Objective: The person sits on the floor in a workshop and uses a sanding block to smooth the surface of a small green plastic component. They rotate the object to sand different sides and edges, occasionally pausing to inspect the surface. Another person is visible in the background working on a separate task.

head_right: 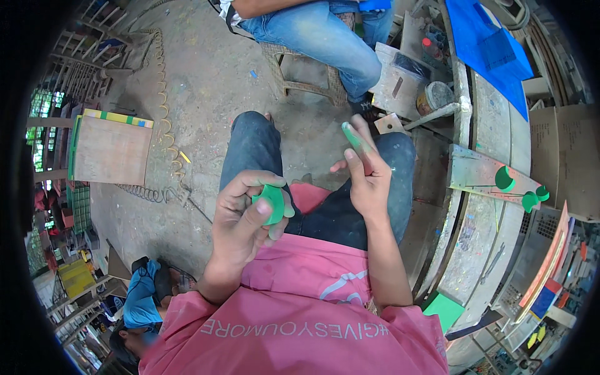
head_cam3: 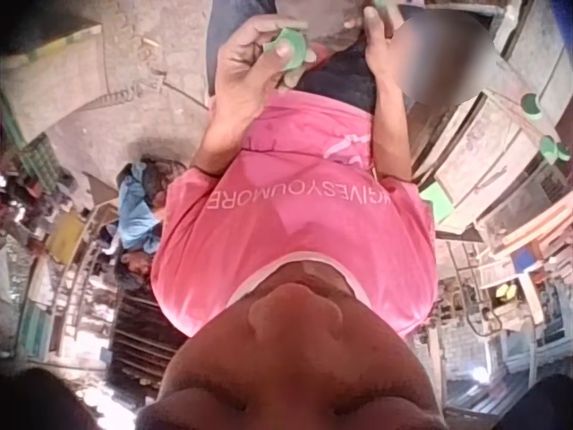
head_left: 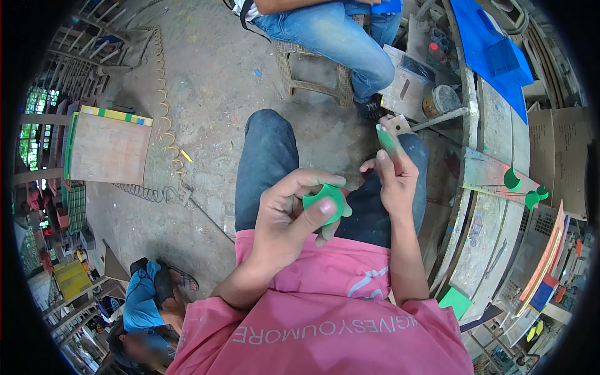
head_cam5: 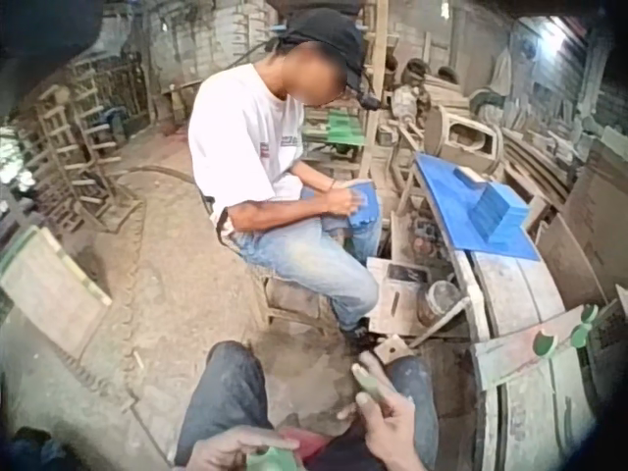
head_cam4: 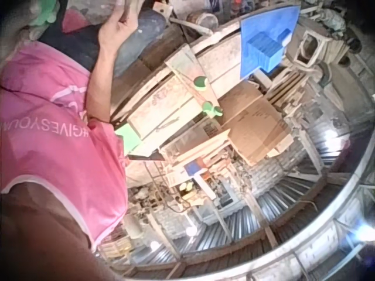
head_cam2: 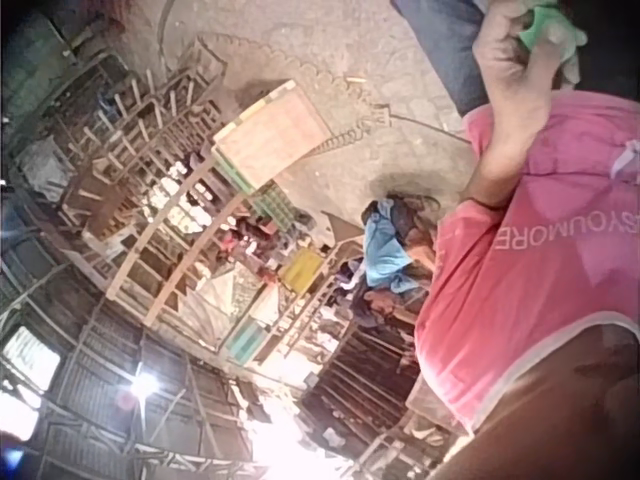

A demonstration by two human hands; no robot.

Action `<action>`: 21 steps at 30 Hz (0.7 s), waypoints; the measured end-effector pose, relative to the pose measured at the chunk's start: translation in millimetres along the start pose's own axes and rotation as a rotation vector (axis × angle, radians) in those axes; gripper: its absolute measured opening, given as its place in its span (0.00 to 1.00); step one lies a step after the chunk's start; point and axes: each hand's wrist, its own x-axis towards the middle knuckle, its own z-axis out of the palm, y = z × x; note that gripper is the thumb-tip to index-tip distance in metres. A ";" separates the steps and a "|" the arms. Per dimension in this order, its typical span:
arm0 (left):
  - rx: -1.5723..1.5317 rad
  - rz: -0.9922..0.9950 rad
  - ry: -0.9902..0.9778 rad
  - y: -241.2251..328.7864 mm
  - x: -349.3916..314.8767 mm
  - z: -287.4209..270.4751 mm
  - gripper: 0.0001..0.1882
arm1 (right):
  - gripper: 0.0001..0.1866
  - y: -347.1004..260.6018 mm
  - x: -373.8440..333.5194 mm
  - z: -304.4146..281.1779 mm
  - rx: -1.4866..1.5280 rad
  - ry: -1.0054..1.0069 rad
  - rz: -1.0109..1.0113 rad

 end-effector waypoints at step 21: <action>-0.211 -0.122 0.239 11.3 1.0 15.0 0.18 | 0.13 -110.5 -36.0 37.4 -0.387 -0.226 -0.223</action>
